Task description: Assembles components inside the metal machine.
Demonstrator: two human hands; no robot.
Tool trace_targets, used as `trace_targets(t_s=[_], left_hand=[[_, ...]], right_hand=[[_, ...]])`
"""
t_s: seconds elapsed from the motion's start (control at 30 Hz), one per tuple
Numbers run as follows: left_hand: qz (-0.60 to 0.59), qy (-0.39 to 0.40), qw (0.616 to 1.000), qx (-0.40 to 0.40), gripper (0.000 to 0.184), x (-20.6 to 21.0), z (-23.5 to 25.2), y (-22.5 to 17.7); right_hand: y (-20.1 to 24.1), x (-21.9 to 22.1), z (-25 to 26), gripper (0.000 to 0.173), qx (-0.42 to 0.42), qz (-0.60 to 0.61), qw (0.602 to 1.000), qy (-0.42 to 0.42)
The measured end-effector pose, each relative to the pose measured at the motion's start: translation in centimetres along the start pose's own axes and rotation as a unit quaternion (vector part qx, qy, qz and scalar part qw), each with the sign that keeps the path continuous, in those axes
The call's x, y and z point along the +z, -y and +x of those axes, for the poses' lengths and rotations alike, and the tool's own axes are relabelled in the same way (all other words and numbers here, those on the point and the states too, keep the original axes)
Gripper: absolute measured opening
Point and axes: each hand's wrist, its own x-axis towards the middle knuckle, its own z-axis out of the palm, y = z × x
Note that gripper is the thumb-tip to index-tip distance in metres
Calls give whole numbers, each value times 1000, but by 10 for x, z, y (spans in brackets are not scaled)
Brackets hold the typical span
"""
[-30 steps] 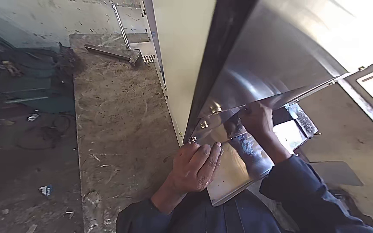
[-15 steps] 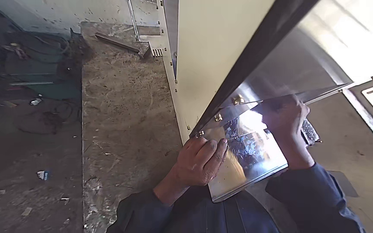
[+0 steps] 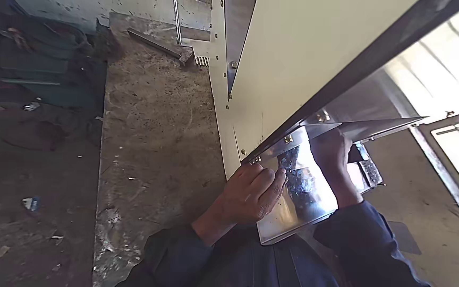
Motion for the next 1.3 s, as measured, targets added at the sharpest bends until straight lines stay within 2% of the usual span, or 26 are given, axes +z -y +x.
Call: trace_targets(t_s=[0.13, 0.3, 0.47, 0.57, 0.63, 0.7, 0.8, 0.87, 0.97, 1.03, 1.1, 1.2, 1.23, 1.3], left_hand=[[1, -4, 1000, -3, 20, 0, 0, -1], [-1, -7, 1000, 0, 21, 1, 0, 0], [1, -3, 1000, -7, 21, 0, -1, -1], [-3, -7, 1000, -4, 21, 1, 0, -1], [-2, -8, 1000, -1, 21, 1, 0, 0], [-2, -2, 1000, -1, 21, -2, -1, 0], [-6, -3, 1000, -8, 20, 1, -1, -1], [-8, -6, 1000, -7, 20, 1, -2, -1], [-1, -13, 1000, -8, 21, 1, -1, 0], [-5, -14, 1000, -3, 20, 1, -2, -1], [-6, -16, 1000, -4, 20, 1, -1, 0], [-6, -16, 1000, -10, 20, 2, -1, -1], [-6, -18, 1000, -10, 20, 3, -2, -1], [-7, -22, 1000, -8, 20, 4, -2, -1]], right_hand=[[4, -20, 6, 26, -30, -9, 998, -59], [2, 2, 0, 24, -3, -8, 1000, 2], [6, -23, 7, 29, -23, -20, 997, -67], [0, 1, -1, 27, 2, -27, 1000, 13], [-4, 13, -3, 26, -1, -12, 999, 31], [-1, -3, 1, 30, -11, -8, 1000, -2], [11, -52, 15, 41, -19, 19, 993, -116], [10, -54, 17, 41, -36, 22, 985, -167], [7, -27, 8, 28, -29, -8, 997, -74], [-2, -7, 2, 25, -21, -7, 999, -31], [1, -16, 7, 26, -13, -3, 999, -46], [12, -48, 19, 37, -36, 23, 984, -173], [13, -51, 20, 37, -36, 27, 981, -186], [13, -40, 10, 36, -20, -3, 994, -107]])
